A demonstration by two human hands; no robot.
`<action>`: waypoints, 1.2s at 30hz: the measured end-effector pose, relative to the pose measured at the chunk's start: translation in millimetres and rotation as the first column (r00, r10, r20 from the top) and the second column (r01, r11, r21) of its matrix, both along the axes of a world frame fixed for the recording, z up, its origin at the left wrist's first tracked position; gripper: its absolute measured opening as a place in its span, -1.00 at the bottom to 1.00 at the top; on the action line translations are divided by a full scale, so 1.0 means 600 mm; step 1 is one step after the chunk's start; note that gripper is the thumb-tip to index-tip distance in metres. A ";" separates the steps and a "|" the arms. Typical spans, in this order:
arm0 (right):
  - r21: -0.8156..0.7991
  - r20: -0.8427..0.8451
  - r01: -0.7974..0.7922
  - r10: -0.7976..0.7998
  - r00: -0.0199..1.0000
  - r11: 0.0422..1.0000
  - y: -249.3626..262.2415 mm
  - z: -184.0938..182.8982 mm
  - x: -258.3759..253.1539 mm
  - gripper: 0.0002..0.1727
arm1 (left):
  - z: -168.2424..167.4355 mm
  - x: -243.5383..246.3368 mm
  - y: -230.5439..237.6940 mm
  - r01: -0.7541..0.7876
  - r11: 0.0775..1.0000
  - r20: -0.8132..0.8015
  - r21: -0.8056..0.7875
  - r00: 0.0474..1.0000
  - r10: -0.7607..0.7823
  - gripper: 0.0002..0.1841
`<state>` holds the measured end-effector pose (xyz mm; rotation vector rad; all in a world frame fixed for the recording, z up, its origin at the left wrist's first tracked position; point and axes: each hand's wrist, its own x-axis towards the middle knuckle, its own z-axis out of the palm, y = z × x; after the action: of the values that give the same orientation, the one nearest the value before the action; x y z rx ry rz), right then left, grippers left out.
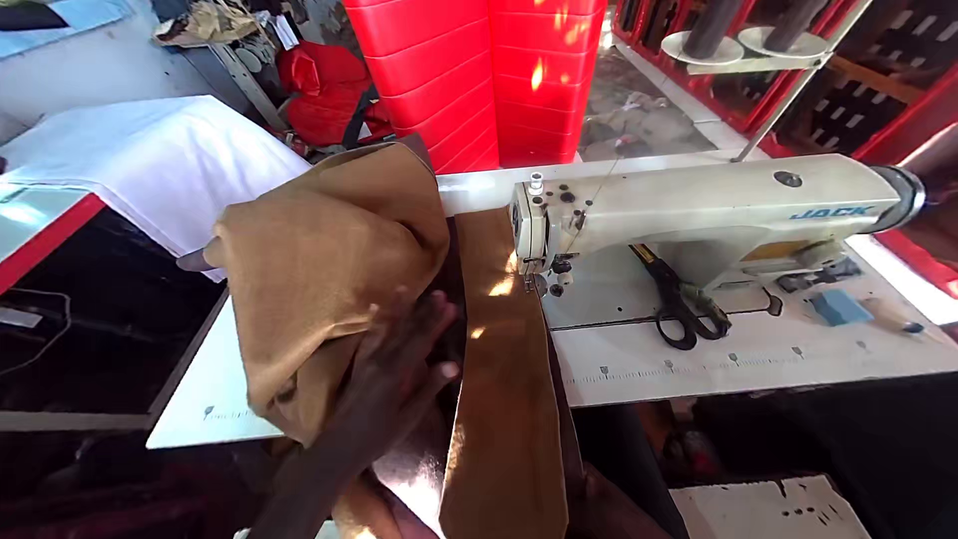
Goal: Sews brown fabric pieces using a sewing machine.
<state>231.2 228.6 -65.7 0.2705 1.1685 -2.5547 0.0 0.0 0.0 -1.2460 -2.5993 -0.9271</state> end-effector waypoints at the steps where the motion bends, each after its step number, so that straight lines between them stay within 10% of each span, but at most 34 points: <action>1: -0.137 -0.052 -0.029 0.022 0.998 0.990 -0.002 0.010 -0.007 -0.77 | -0.034 -0.012 0.009 0.026 0.992 0.074 -0.126 0.997 -0.016 -0.34; 5: -0.347 -0.077 -0.186 0.169 0.983 0.919 -0.026 0.027 -0.025 -0.84 | -0.057 -0.057 -0.024 0.114 0.920 0.268 -0.376 0.963 -0.010 -0.38; 9: 0.186 0.135 -0.152 0.128 0.983 0.971 -0.031 -0.028 -0.011 -0.85 | -0.124 -0.102 -0.064 0.014 0.899 -0.008 -0.438 1.000 -0.020 -0.33; 13: 0.368 0.165 -0.186 0.133 0.977 0.911 -0.013 -0.065 0.004 -0.88 | -0.070 -0.004 -0.021 0.065 0.952 -0.019 -0.300 0.997 -0.074 -0.19; 20: 0.723 -0.232 0.391 -0.332 0.914 0.570 -0.031 -0.058 -0.008 -0.76 | -0.075 0.193 0.041 0.433 0.852 0.160 -0.293 0.901 -0.403 0.00; 28: 0.560 -0.060 0.339 -0.371 0.927 0.756 -0.031 -0.053 -0.020 -0.70 | -0.072 0.207 0.065 0.361 0.842 0.127 -0.400 0.932 -0.339 0.09; 36: 0.582 -0.119 0.426 -0.445 0.887 0.693 -0.017 -0.055 -0.026 -0.76 | -0.046 0.193 0.147 0.388 0.663 0.404 -0.641 0.904 -0.139 -0.60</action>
<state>215.5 218.4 -98.6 0.8247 2.1001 -2.4339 115.7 88.2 -27.8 -1.8192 -3.2570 -0.0803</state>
